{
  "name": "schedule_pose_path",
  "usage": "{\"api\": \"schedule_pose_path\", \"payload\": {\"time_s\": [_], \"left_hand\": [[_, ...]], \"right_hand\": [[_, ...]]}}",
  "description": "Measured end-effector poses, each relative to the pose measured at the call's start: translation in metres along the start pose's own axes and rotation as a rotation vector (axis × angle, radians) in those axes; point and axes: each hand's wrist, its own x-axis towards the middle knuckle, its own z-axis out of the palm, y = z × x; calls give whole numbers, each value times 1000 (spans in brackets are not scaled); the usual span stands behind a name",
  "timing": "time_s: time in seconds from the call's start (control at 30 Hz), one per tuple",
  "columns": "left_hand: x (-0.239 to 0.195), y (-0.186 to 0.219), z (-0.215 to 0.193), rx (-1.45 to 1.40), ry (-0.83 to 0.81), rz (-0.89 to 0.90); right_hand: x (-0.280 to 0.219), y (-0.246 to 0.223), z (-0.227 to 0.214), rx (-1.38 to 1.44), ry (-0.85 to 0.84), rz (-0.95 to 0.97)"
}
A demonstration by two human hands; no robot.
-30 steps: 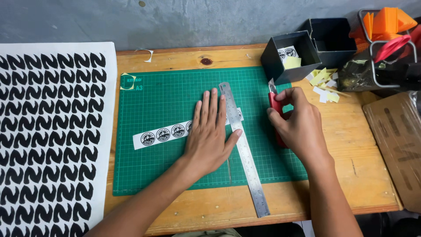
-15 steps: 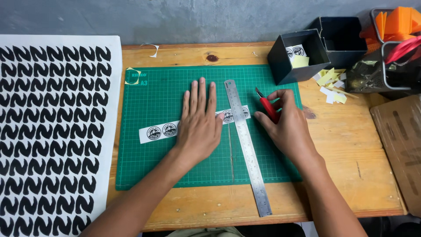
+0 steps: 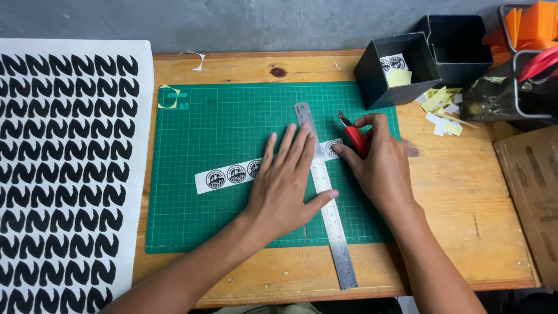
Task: The person uses a ruler and a red utility knife to cut circular stickers from a printed sheet on a green cutting mat. They align the ruler, score the paper, and separate individual stickers, placing them into a small black box.
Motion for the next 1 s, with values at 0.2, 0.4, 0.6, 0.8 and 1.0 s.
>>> {"api": "schedule_pose_path", "payload": {"time_s": [0.2,0.4,0.6,0.8,1.0], "left_hand": [[5,-5,7,77,-27,20],[12,-12,11,31,23,37],[6,-9,-1,50,-60,85],[7,-5,1,63,-66,48],[7,-6,5,277,-37,39]], "right_hand": [[2,9,2,3,-32,3],[1,5,0,6,-41,2],[1,2,-2,19,-66,23],[2,3,-2,18,-73,31],[3,14,3,-44,-38,-36]]}}
